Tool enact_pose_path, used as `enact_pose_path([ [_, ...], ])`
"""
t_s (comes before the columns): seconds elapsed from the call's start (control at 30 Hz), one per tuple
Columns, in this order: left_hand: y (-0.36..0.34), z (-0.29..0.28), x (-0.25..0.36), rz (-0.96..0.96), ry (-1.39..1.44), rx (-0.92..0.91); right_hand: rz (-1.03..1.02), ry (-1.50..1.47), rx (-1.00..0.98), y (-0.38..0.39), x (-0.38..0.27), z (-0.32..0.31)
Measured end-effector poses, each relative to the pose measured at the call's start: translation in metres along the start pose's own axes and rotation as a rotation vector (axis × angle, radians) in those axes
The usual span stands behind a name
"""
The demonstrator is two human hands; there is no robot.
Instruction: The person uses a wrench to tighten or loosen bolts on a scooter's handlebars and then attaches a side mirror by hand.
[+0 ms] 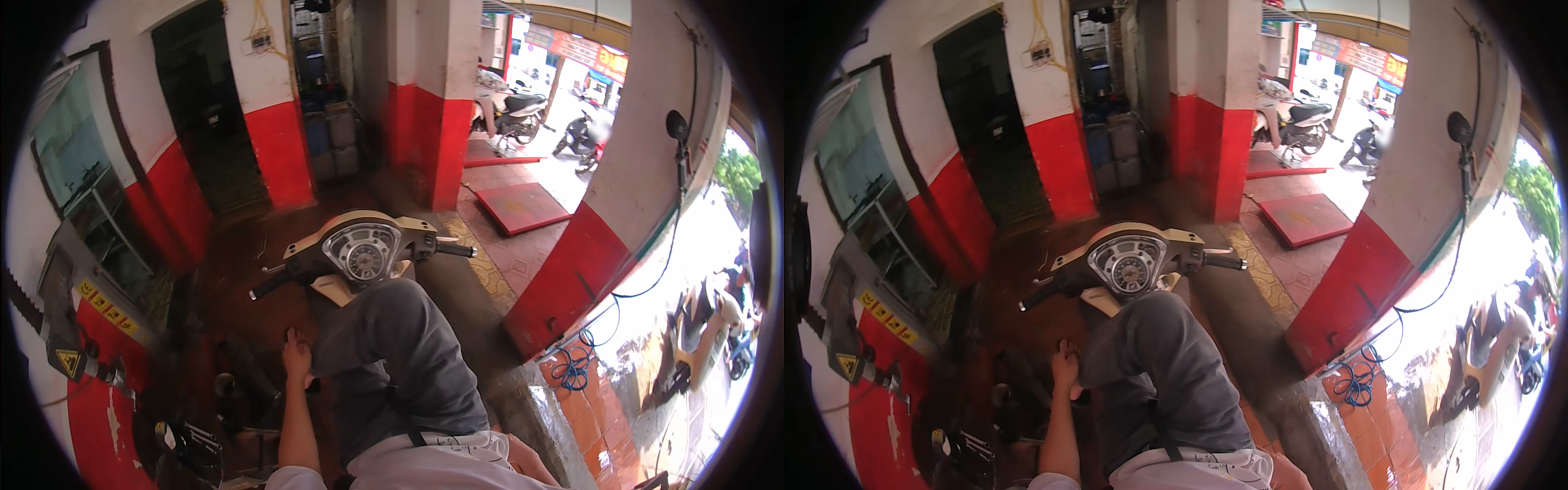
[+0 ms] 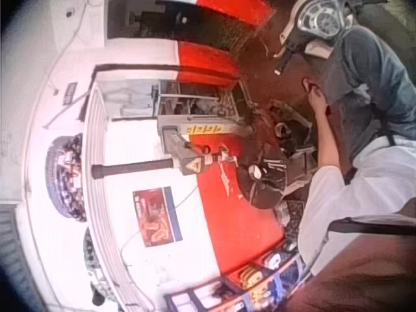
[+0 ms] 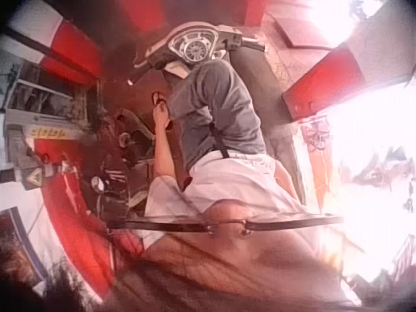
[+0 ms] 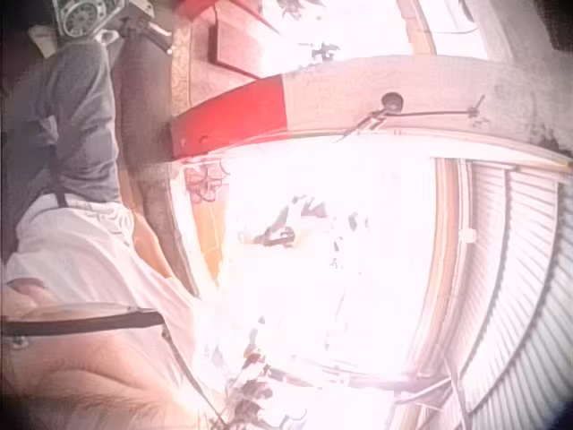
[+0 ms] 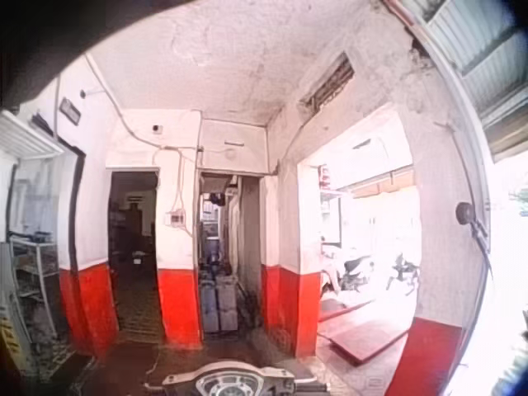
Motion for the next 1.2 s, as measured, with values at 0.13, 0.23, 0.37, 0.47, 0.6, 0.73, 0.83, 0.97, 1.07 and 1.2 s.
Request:
enact_pose_path([
  [0.13,0.012,0.007,-0.027,0.067,-0.074,0.018,0.016,0.005,-0.011,0.005,0.005,-0.003],
  [0.23,0.002,-0.014,-0.047,0.107,-0.152,0.133,-0.002,0.018,-0.034,-0.003,0.0,-0.005],
  [0.37,-0.019,-0.028,-0.073,0.013,-0.169,0.054,-0.016,0.025,-0.05,-0.009,-0.005,-0.01],
  [0.47,-0.034,-0.007,-0.045,0.057,-0.125,-0.013,0.035,0.016,-0.048,0.0,0.002,-0.01],
  [0.6,-0.051,-0.019,-0.062,-0.003,-0.224,-0.072,0.006,0.022,-0.072,-0.003,-0.005,-0.01],
  [0.73,-0.064,-0.011,-0.077,-0.027,-0.158,-0.107,0.022,0.024,-0.075,-0.004,-0.005,-0.015],
  [0.83,-0.063,-0.009,-0.091,-0.04,-0.078,-0.185,0.032,0.028,-0.095,-0.004,-0.006,-0.012],
  [0.97,-0.071,0.008,-0.086,0.043,-0.095,-0.167,0.055,0.032,-0.087,-0.009,-0.003,-0.018],
  [1.07,-0.072,0.001,-0.098,-0.036,0.005,-0.088,0.044,0.045,-0.094,-0.019,-0.006,-0.024],
  [1.2,-0.07,-0.001,-0.098,-0.011,-0.093,-0.1,0.046,0.062,-0.101,-0.024,-0.006,-0.028],
])
Point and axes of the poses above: each hand's wrist, its own y-axis away from the middle knuckle, its own z-axis out of the palm, x = y × z, the point moved 7 cm from there along -y, towards the middle knuckle, and after that the axes turned 9 degrees about x, right-handed, at the moved point
